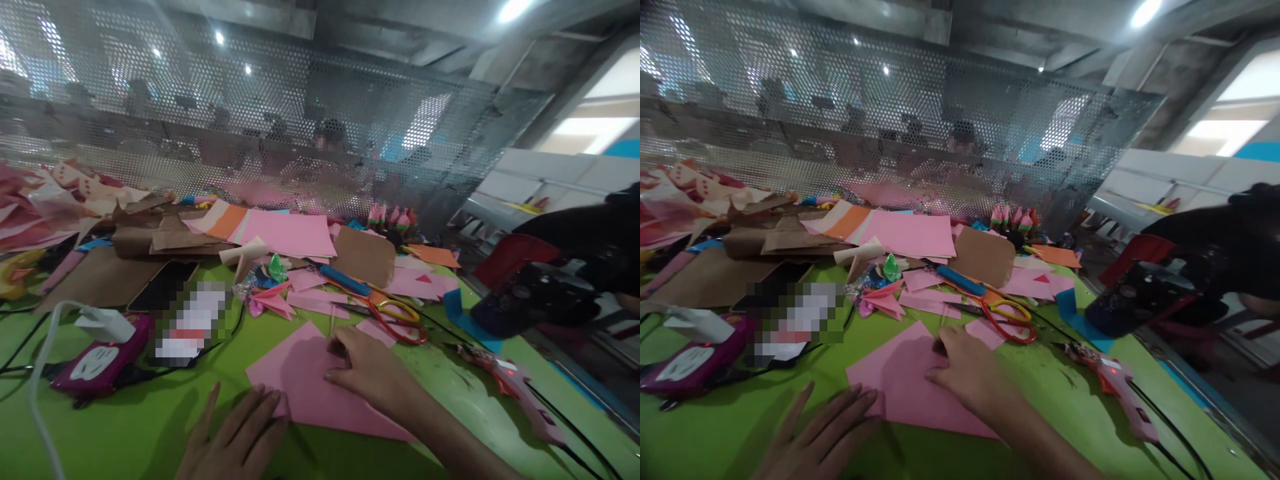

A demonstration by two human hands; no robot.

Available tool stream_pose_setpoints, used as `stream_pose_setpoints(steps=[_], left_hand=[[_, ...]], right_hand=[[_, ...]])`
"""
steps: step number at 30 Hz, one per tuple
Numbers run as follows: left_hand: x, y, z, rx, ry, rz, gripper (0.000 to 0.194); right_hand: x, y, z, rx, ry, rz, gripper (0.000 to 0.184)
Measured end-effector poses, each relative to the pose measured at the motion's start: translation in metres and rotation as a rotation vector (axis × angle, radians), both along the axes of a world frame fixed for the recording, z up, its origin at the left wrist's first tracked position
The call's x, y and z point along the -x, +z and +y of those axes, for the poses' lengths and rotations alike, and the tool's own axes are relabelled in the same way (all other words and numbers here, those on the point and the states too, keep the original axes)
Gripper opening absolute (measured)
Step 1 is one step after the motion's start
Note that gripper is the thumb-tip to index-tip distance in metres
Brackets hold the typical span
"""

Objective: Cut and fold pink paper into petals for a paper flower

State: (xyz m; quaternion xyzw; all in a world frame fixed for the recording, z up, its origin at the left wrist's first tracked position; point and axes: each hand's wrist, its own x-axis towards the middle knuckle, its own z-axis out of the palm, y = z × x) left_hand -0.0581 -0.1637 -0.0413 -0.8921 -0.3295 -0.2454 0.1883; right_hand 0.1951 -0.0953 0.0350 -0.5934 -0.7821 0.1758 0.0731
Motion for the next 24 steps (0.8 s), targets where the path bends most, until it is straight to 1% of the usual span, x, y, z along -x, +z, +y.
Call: stream_pose_setpoints(steps=[2, 5, 7, 8, 11, 14, 16, 19, 22, 24], left_hand=[[0.005, 0.005, 0.002, 0.001, -0.015, 0.014, 0.035], [0.007, 0.008, 0.003, 0.088, 0.035, -0.03, 0.033], [0.002, 0.012, 0.006, 0.178, 0.117, -0.077, 0.04], [-0.002, 0.015, 0.009, 0.226, 0.178, -0.109, 0.045], [-0.018, 0.031, 0.02, 0.428, 0.377, -0.166, 0.054], [-0.032, 0.048, 0.032, 0.604, 0.468, -0.15, 0.06], [-0.037, 0.054, 0.038, 0.682, 0.481, -0.152, 0.055], [-0.037, 0.057, 0.042, 0.769, 0.46, -0.166, 0.042], [-0.036, 0.059, 0.044, 0.802, 0.436, -0.216, 0.031], [-0.036, 0.061, 0.044, 0.799, 0.416, -0.24, 0.029]], right_hand=[[0.0, 0.0, -0.002, -0.039, -0.007, -0.037, 0.032], [-0.001, 0.003, -0.005, -0.048, -0.023, -0.11, 0.032], [-0.001, 0.006, -0.006, -0.031, -0.032, -0.107, 0.031], [-0.001, 0.007, -0.006, -0.024, -0.032, -0.092, 0.03], [-0.001, 0.007, -0.006, -0.027, -0.019, -0.042, 0.023], [-0.002, 0.004, -0.006, -0.05, -0.024, 0.003, 0.02], [-0.002, 0.002, -0.007, -0.044, -0.043, 0.046, 0.025], [-0.002, 0.0, -0.008, -0.015, -0.083, 0.092, 0.04], [-0.003, 0.001, -0.008, 0.009, -0.097, 0.104, 0.046], [-0.004, 0.0, -0.007, 0.01, -0.083, 0.119, 0.046]])
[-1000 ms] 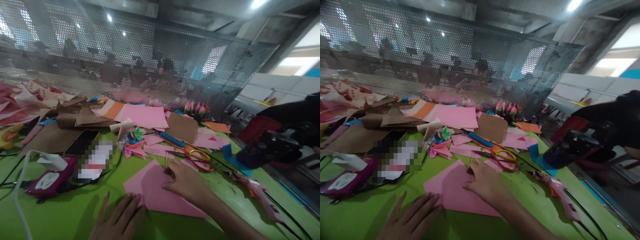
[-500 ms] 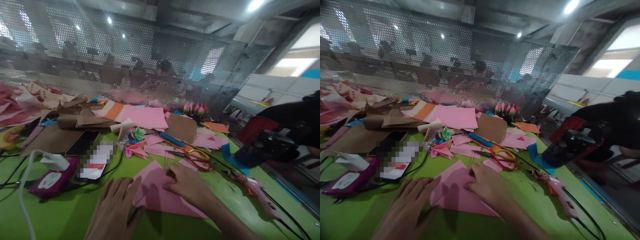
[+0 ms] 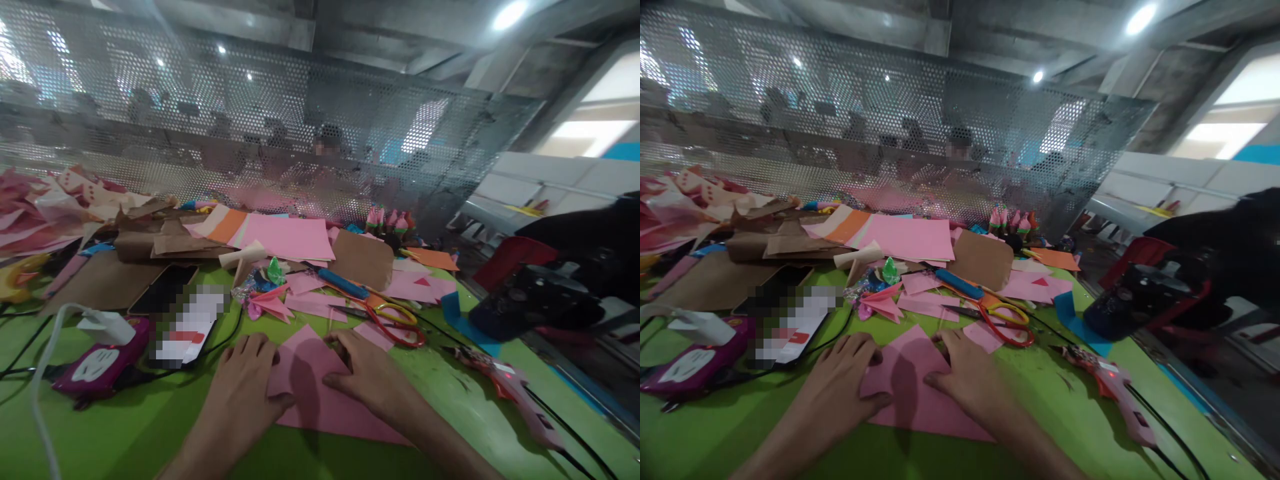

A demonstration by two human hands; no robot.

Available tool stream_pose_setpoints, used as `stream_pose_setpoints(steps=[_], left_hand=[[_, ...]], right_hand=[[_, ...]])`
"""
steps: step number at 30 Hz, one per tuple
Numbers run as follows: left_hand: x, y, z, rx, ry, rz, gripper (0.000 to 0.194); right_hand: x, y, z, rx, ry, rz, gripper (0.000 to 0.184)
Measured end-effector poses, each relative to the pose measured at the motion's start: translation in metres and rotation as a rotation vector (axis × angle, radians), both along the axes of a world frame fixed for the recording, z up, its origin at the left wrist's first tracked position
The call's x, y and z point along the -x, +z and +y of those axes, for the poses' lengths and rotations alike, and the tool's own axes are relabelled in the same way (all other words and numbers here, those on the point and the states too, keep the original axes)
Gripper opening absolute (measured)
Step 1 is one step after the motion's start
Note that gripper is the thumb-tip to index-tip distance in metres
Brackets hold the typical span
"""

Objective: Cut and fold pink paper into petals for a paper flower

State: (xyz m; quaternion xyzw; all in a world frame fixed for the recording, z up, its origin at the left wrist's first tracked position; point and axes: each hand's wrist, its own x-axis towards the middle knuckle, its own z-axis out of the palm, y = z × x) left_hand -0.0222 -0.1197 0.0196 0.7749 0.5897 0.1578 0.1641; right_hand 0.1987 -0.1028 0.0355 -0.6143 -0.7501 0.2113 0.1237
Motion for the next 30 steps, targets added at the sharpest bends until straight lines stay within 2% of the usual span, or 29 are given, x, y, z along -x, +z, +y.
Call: stream_pose_setpoints(steps=[6, 12, 18, 21, 24, 27, 30], left_hand=[[-0.005, -0.002, 0.005, -0.02, 0.017, 0.05, 0.049], [-0.007, -0.002, 0.011, 0.012, -0.016, 0.059, 0.044], [-0.008, -0.001, 0.013, -0.018, -0.029, 0.02, 0.03], [-0.01, -0.006, 0.013, 0.022, -0.079, -0.057, 0.041], [-0.011, -0.007, 0.014, 0.058, -0.134, -0.121, 0.055], [-0.007, 0.0, 0.018, 0.05, -0.143, -0.219, 0.055], [-0.002, 0.012, 0.029, 0.006, -0.112, -0.459, 0.044]], right_hand=[[-0.004, -0.003, 0.002, -0.038, 0.053, -0.011, 0.041], [-0.005, -0.003, 0.0, -0.034, 0.07, -0.01, 0.042], [-0.006, -0.004, 0.001, -0.041, 0.075, -0.004, 0.041], [-0.004, -0.005, 0.003, -0.049, 0.058, 0.007, 0.042], [-0.002, -0.004, 0.007, -0.064, 0.024, 0.004, 0.03], [-0.005, -0.002, 0.014, 0.026, 0.033, 0.159, 0.014], [-0.011, 0.004, 0.023, 0.173, 0.073, 0.536, 0.017]])
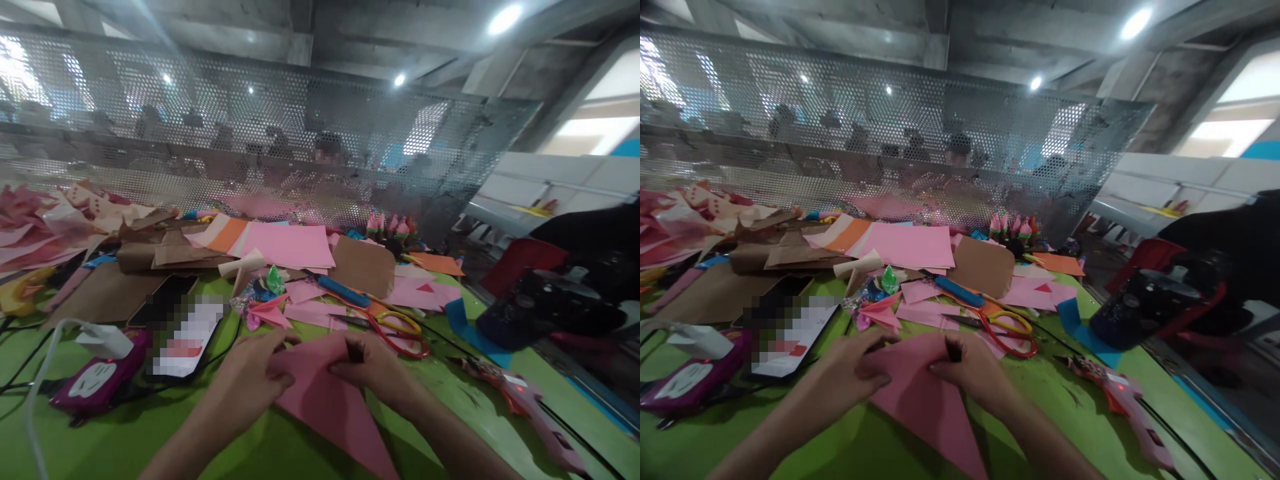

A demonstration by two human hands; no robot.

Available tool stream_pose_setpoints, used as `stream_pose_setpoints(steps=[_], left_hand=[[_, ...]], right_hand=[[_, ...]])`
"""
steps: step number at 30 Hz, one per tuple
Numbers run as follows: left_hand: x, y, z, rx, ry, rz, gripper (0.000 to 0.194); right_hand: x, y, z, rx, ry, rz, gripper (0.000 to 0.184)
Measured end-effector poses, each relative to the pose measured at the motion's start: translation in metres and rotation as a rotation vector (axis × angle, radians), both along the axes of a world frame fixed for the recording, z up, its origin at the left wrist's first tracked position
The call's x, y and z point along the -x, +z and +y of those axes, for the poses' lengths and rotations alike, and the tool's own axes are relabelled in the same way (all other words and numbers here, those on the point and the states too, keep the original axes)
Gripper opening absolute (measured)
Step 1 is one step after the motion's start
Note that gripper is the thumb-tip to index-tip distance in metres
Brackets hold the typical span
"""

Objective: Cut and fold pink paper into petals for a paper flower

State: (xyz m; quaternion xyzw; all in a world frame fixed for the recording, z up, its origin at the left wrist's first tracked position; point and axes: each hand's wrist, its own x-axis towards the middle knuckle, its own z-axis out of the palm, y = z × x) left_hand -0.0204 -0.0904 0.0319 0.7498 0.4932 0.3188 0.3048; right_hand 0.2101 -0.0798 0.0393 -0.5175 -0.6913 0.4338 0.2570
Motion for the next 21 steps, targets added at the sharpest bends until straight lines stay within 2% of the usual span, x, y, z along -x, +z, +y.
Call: stream_pose_setpoints(steps=[2, 4, 7, 11, 14, 18, 21], left_hand=[[0.002, 0.007, 0.009, 0.023, 0.083, -0.253, 0.042], [0.0, 0.009, 0.017, 0.122, 0.155, -0.531, 0.048], [-0.008, 0.002, 0.024, 0.324, 0.171, -0.78, 0.045], [-0.018, -0.022, 0.029, 0.413, 0.086, -0.846, 0.031], [-0.02, -0.032, 0.03, 0.435, 0.067, -0.867, 0.03], [-0.016, -0.027, 0.027, 0.504, 0.066, -0.869, 0.029], [-0.015, -0.021, 0.023, 0.538, 0.183, -0.843, 0.025]], right_hand=[[-0.004, 0.005, 0.005, 0.055, -0.045, 0.206, 0.031], [-0.006, 0.01, 0.008, 0.082, -0.127, 0.338, 0.042], [-0.008, 0.01, 0.01, 0.105, -0.218, 0.475, 0.046], [-0.008, 0.002, 0.008, 0.114, -0.288, 0.537, 0.051], [-0.007, 0.0, 0.006, 0.143, -0.279, 0.53, 0.051], [-0.006, -0.001, 0.005, 0.166, -0.281, 0.562, 0.046], [-0.007, -0.004, 0.006, 0.174, -0.312, 0.574, 0.041]])
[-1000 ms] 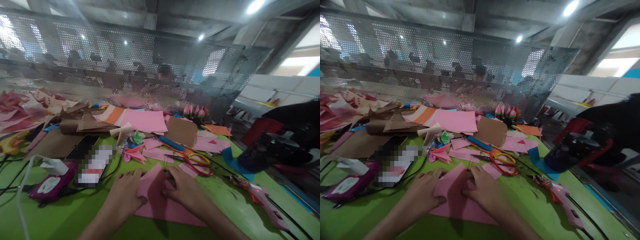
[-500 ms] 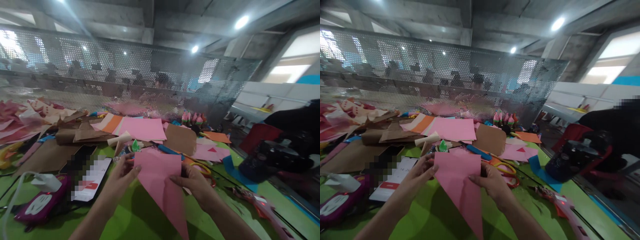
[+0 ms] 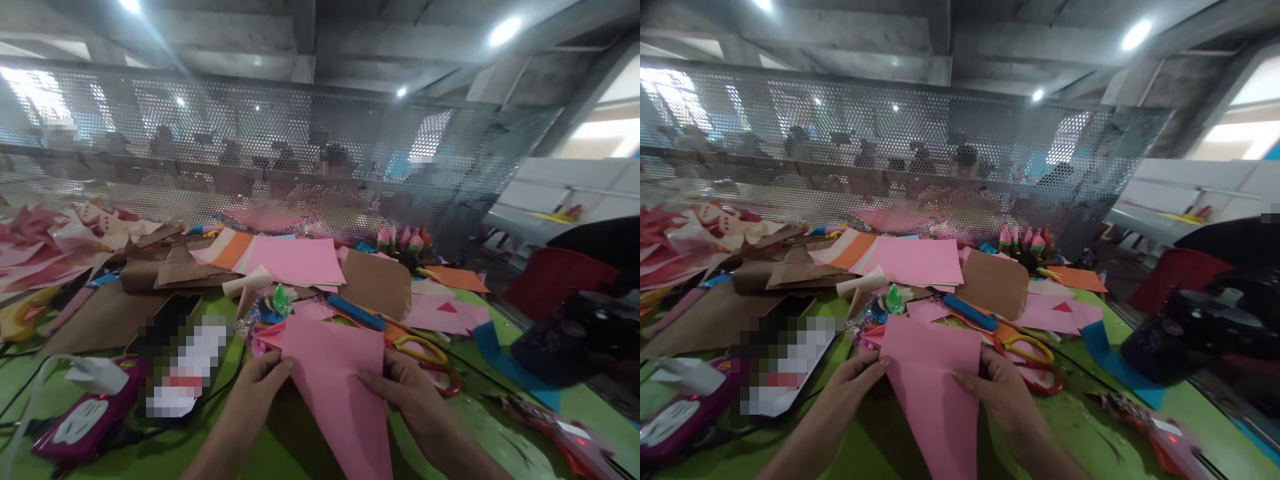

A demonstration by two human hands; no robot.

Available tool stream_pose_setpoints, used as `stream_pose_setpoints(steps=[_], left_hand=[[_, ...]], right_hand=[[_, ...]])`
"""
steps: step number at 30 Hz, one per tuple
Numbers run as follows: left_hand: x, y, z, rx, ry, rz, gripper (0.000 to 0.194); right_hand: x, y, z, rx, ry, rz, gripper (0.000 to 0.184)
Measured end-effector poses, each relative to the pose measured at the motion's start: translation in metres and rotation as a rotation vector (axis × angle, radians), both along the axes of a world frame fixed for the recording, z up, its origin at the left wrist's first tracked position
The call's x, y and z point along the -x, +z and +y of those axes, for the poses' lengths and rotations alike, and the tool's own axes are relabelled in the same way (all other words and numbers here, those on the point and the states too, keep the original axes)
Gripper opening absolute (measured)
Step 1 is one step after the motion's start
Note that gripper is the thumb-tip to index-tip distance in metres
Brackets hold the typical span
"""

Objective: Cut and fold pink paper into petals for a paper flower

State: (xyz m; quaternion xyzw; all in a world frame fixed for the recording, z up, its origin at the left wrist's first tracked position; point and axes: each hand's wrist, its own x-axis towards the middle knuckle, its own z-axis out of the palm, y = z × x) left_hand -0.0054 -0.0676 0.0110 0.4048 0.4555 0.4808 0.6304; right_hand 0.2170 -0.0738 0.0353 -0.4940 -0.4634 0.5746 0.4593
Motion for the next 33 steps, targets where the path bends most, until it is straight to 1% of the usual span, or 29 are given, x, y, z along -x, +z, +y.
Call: stream_pose_setpoints(steps=[2, 7, 12, 15, 18, 21, 23, 25, 26, 29, 31, 33], left_hand=[[0.0, 0.002, -0.002, 0.018, 0.04, 0.015, 0.024], [-0.001, 0.005, -0.003, 0.041, 0.035, -0.07, 0.027], [0.0, 0.005, -0.002, 0.025, 0.031, -0.114, 0.018], [0.0, 0.003, -0.002, 0.026, 0.056, -0.136, 0.019], [0.001, 0.002, -0.003, 0.075, 0.065, -0.198, 0.016], [0.002, 0.005, -0.003, 0.147, 0.068, -0.226, 0.013], [0.003, 0.006, -0.003, 0.167, 0.066, -0.222, 0.012], [0.004, 0.006, -0.003, 0.141, 0.067, -0.225, 0.013], [0.005, 0.005, -0.002, 0.12, 0.071, -0.222, 0.017], [0.005, -0.001, 0.0, 0.065, 0.079, -0.14, 0.027], [0.005, -0.004, 0.002, -0.012, 0.079, -0.047, 0.023], [0.006, -0.006, 0.003, -0.131, 0.077, 0.031, 0.026]], right_hand=[[-0.001, -0.002, 0.001, 0.006, 0.0, 0.019, 0.038], [-0.002, -0.003, 0.0, -0.001, 0.042, 0.067, 0.035], [-0.002, -0.006, -0.001, 0.033, 0.046, 0.104, 0.036], [-0.002, -0.006, -0.001, 0.036, 0.025, 0.095, 0.026], [-0.001, -0.003, -0.002, 0.027, -0.022, 0.066, 0.015], [-0.001, 0.0, -0.002, -0.005, -0.052, 0.025, 0.01], [-0.001, 0.001, -0.003, -0.03, -0.051, 0.007, 0.008], [-0.001, 0.0, -0.004, -0.054, -0.037, -0.028, 0.008], [-0.001, 0.0, -0.005, -0.069, -0.032, -0.053, 0.008], [-0.001, 0.002, -0.006, -0.121, -0.006, -0.146, 0.008], [-0.004, 0.005, -0.006, -0.157, 0.053, -0.225, 0.012], [-0.01, 0.009, -0.006, -0.198, 0.161, -0.309, 0.021]])
